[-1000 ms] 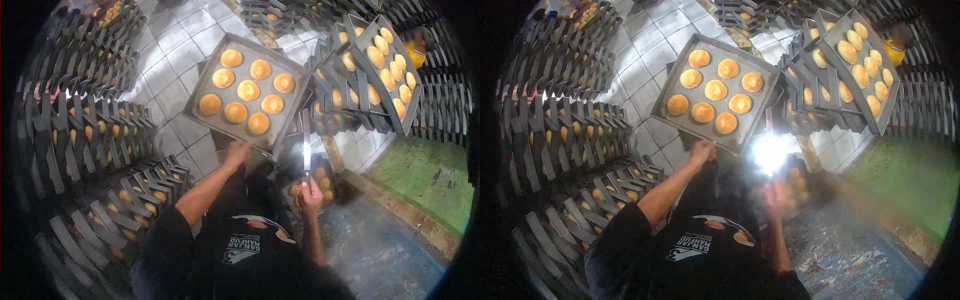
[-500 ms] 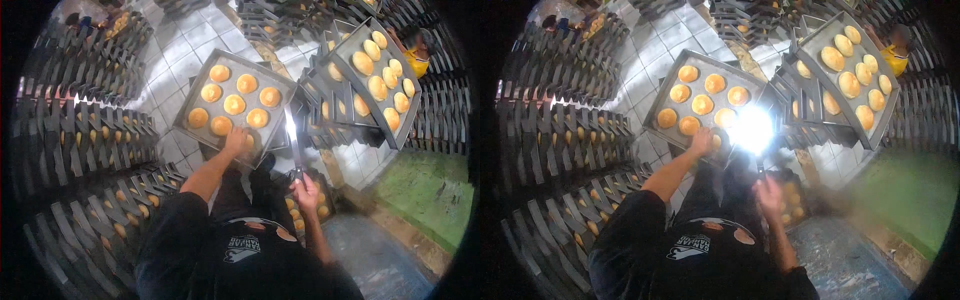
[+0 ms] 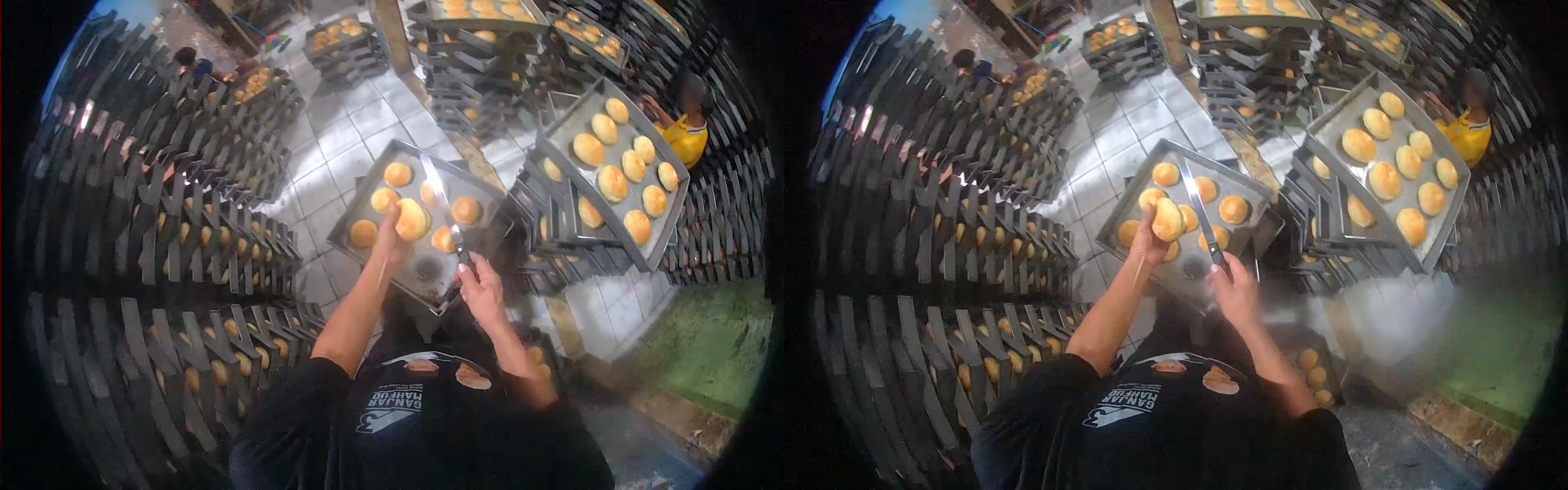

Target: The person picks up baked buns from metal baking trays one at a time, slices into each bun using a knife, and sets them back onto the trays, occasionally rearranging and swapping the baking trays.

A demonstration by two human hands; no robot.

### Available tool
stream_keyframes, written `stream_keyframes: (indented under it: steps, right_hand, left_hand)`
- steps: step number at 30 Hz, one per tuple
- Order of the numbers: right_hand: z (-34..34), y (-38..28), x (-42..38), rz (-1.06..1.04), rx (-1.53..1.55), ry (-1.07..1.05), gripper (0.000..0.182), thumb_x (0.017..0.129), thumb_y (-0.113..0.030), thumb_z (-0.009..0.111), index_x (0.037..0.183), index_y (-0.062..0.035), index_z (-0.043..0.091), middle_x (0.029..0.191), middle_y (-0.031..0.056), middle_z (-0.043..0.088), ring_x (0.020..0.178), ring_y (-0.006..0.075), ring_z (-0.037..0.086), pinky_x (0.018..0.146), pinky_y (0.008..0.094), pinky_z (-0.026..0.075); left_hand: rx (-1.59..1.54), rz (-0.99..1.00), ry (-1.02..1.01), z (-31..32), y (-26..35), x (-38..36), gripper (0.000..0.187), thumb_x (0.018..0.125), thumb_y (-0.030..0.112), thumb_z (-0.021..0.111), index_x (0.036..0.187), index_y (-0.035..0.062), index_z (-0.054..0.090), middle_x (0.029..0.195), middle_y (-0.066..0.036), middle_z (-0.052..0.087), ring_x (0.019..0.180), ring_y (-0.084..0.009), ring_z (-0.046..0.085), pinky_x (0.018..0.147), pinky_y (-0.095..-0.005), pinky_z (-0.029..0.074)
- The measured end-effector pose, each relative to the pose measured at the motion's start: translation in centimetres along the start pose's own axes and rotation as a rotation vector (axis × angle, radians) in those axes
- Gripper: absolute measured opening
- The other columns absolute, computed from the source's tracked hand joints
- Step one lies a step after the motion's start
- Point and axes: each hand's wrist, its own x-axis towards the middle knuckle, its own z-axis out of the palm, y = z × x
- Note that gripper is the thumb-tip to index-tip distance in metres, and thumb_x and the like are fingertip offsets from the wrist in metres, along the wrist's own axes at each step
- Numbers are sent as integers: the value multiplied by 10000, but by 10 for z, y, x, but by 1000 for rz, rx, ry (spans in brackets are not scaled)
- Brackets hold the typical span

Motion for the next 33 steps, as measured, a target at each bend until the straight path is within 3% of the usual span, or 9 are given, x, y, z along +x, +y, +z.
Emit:
stream_keyframes:
  steps: [2,5,9,11,15,21,24,26,33]
  right_hand:
    - [15,-8,0,-88,-144,11,373,1005,-213,606,1323,-17,608,882,104,736,778,165,715,694,328,546]
    - [39,-29,-7,-210,-254,10,401,997,-221,617,1340,-13,609,875,130,732,804,199,724,746,350,549]
    - [69,-26,-13,-230,-284,55,417,987,-210,628,1345,1,605,882,172,725,808,223,727,753,360,546]
    - [77,-21,-14,-333,-356,97,393,999,-157,615,1358,0,604,847,57,710,773,110,670,700,273,530]
    - [88,-27,-21,-324,-360,143,389,996,-150,618,1351,9,608,883,75,724,792,111,684,715,274,539]
    - [92,-16,-27,-317,-462,187,391,991,-153,627,1352,-3,610,910,92,736,807,118,704,718,282,546]
    - [94,-21,-23,-323,-444,237,392,985,-156,636,1353,-21,616,894,103,742,811,126,710,717,289,546]
    - [96,-43,-16,-239,-425,219,397,963,-209,654,1314,-25,633,877,185,728,807,299,734,754,381,552]
    - [87,-13,-45,-285,-422,209,395,964,-206,655,1321,-41,633,830,172,723,740,251,725,705,375,548]
  left_hand:
    - [-117,1,-9,2,22,5,579,958,588,611,1278,107,587,1146,-50,689,1077,-213,657,944,-442,540]
    - [-286,-30,-51,3,50,16,536,937,619,619,1148,128,661,1065,-39,713,993,-213,680,921,-417,548]
    - [-392,-10,-52,19,76,18,489,906,545,704,1105,98,681,1030,-51,740,919,-205,721,822,-367,603]
    - [-403,3,-67,23,86,18,466,904,527,714,1075,95,686,994,-54,745,890,-214,729,811,-365,611]
    - [-414,-64,-91,11,90,36,446,901,512,724,1052,93,690,979,-60,748,872,-217,734,813,-361,615]
    - [-416,-130,-92,10,85,41,371,884,502,748,1031,166,689,946,-8,735,867,-204,705,809,-382,573]
    - [-390,-168,-99,22,75,18,370,884,498,749,1036,166,694,928,-13,736,860,-211,711,809,-388,580]
    - [-359,-206,-177,33,69,0,337,898,439,753,1041,138,700,946,-22,743,824,-174,723,777,-346,612]
    - [-411,-164,-66,28,74,9,317,901,434,752,1055,163,695,941,-2,730,834,-164,705,757,-335,586]
